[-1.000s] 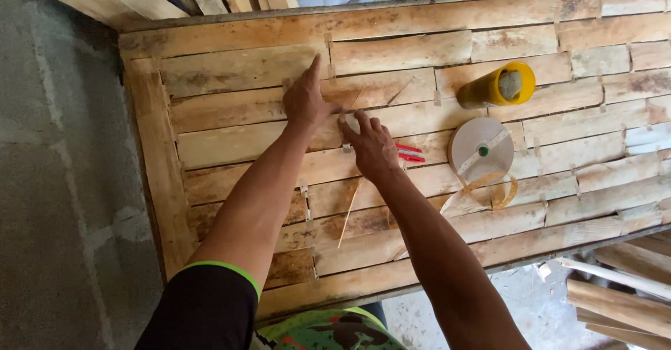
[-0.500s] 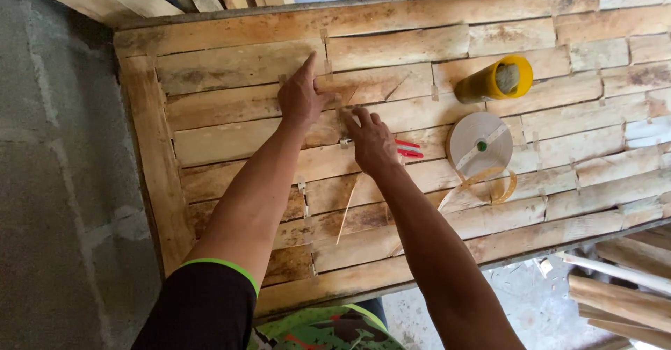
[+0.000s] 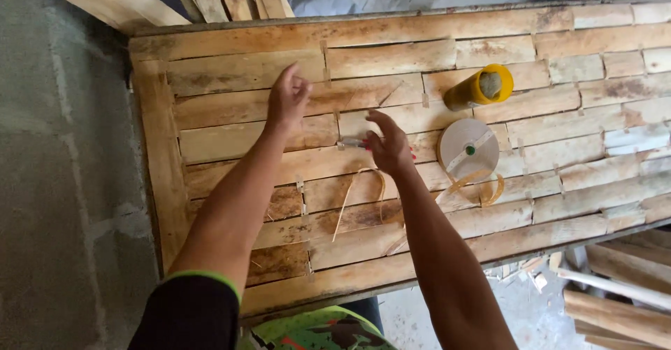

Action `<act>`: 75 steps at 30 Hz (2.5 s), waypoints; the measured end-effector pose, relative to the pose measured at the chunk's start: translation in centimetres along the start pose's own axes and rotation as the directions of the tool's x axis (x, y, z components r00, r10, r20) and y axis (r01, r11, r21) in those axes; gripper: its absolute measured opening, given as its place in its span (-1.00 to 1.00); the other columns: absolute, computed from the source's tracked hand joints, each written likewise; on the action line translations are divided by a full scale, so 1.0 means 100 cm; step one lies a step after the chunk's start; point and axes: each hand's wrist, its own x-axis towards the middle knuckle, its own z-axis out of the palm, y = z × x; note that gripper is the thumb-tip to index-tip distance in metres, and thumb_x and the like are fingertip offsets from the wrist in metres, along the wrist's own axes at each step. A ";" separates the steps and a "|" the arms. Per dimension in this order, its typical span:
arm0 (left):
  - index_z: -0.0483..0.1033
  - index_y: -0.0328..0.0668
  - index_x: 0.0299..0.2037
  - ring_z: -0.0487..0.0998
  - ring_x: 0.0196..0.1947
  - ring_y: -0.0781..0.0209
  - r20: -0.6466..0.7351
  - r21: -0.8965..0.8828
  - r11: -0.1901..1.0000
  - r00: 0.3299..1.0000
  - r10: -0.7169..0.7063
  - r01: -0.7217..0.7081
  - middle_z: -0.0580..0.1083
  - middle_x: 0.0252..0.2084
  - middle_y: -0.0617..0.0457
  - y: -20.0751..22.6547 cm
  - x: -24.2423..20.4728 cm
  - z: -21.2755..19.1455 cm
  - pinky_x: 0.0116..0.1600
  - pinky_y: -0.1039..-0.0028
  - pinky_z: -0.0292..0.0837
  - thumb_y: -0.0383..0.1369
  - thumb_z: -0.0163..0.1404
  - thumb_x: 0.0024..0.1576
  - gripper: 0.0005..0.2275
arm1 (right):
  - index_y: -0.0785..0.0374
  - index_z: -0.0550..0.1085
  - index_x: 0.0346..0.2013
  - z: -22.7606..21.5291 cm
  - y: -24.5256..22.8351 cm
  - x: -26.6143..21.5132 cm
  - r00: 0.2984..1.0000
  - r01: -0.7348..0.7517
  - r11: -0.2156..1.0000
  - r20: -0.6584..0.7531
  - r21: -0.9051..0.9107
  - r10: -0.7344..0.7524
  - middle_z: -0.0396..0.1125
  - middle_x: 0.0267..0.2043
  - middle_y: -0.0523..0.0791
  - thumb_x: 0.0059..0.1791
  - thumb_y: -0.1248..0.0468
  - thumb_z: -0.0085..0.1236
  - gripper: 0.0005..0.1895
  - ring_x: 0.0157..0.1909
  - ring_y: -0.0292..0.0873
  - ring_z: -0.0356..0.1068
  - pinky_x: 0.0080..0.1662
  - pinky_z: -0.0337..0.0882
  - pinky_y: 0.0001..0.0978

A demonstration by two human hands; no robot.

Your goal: Repairing a bamboo surface using bamboo strips, a utility knife, and double-sided tape.

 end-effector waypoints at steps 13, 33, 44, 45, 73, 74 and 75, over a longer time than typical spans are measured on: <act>0.57 -0.27 -0.12 0.56 -0.31 0.32 -0.235 0.313 0.947 0.961 0.147 -0.068 0.55 -0.29 0.02 0.004 -0.314 -0.056 -0.18 0.45 0.51 -0.11 -0.12 0.43 -0.64 | 0.32 0.63 -0.30 0.022 -0.093 -0.269 0.930 -0.364 0.917 -0.012 -0.164 0.367 0.59 -0.26 0.00 -0.06 0.37 0.21 -0.89 -0.29 -0.12 0.60 -0.24 0.56 -0.32; 0.55 -0.22 -0.03 0.59 -0.13 -0.18 -0.038 0.523 0.844 0.986 0.160 -0.117 0.58 -0.15 -0.19 -0.011 -0.304 0.055 -0.05 0.12 0.51 -0.31 0.19 0.07 -0.70 | 0.17 0.46 0.07 -0.051 -0.010 -0.152 0.998 0.037 0.686 0.067 -0.726 0.017 0.29 0.26 0.07 -0.14 0.29 0.23 -0.54 0.23 0.16 0.28 0.17 0.31 0.02; 0.52 -0.24 0.07 0.64 -0.15 -0.09 -0.301 0.381 0.921 0.953 0.037 0.085 0.57 -0.10 -0.19 0.011 -0.393 0.022 -0.07 0.23 0.55 -0.35 0.14 0.15 -0.70 | 0.11 0.42 0.17 -0.049 0.026 -0.050 0.952 0.249 0.632 0.304 -0.734 -0.022 0.36 0.14 0.02 -0.06 0.37 0.09 -0.52 0.17 0.15 0.33 0.08 0.36 0.04; 0.53 -0.23 0.06 0.66 -0.21 -0.02 -0.330 0.364 0.917 0.943 -0.035 0.161 0.60 -0.17 -0.14 0.003 -0.408 0.013 -0.12 0.28 0.57 -0.32 0.15 0.15 -0.70 | 0.07 0.45 0.14 -0.049 0.022 -0.049 0.947 0.234 0.651 0.321 -0.723 0.017 0.41 0.05 -0.01 -0.08 0.35 0.09 -0.53 0.09 0.14 0.37 0.02 0.38 0.05; 0.51 -0.22 0.07 0.51 0.05 -0.20 -0.096 0.575 0.809 0.972 0.214 -0.121 0.52 0.03 -0.15 0.046 -0.268 0.099 0.12 0.10 0.43 -0.39 0.18 0.09 -0.67 | 0.36 0.33 0.11 -0.120 -0.026 -0.245 0.830 -0.557 0.751 0.199 0.355 0.521 0.43 -0.13 -0.02 0.04 0.30 0.08 -0.64 -0.10 -0.18 0.46 -0.02 0.48 -0.26; 0.49 -0.26 0.07 0.47 0.05 -0.22 -0.087 0.572 0.808 0.969 0.230 -0.140 0.50 0.04 -0.18 0.047 -0.261 0.102 0.10 0.08 0.39 -0.41 0.17 0.06 -0.64 | 0.38 0.32 0.06 -0.121 -0.025 -0.260 0.825 -0.555 0.697 0.190 0.454 0.533 0.43 -0.16 0.00 0.04 0.34 0.10 -0.67 -0.14 -0.15 0.46 -0.07 0.49 -0.24; 0.47 -0.31 0.08 0.43 0.06 -0.23 -0.080 0.570 0.807 0.967 0.242 -0.155 0.48 0.04 -0.21 0.048 -0.256 0.106 0.09 0.06 0.36 -0.43 0.17 0.03 -0.62 | 0.40 0.30 0.02 -0.122 -0.025 -0.277 0.817 -0.547 0.634 0.185 0.547 0.546 0.42 -0.18 0.03 0.03 0.38 0.12 -0.70 -0.19 -0.11 0.47 -0.13 0.50 -0.23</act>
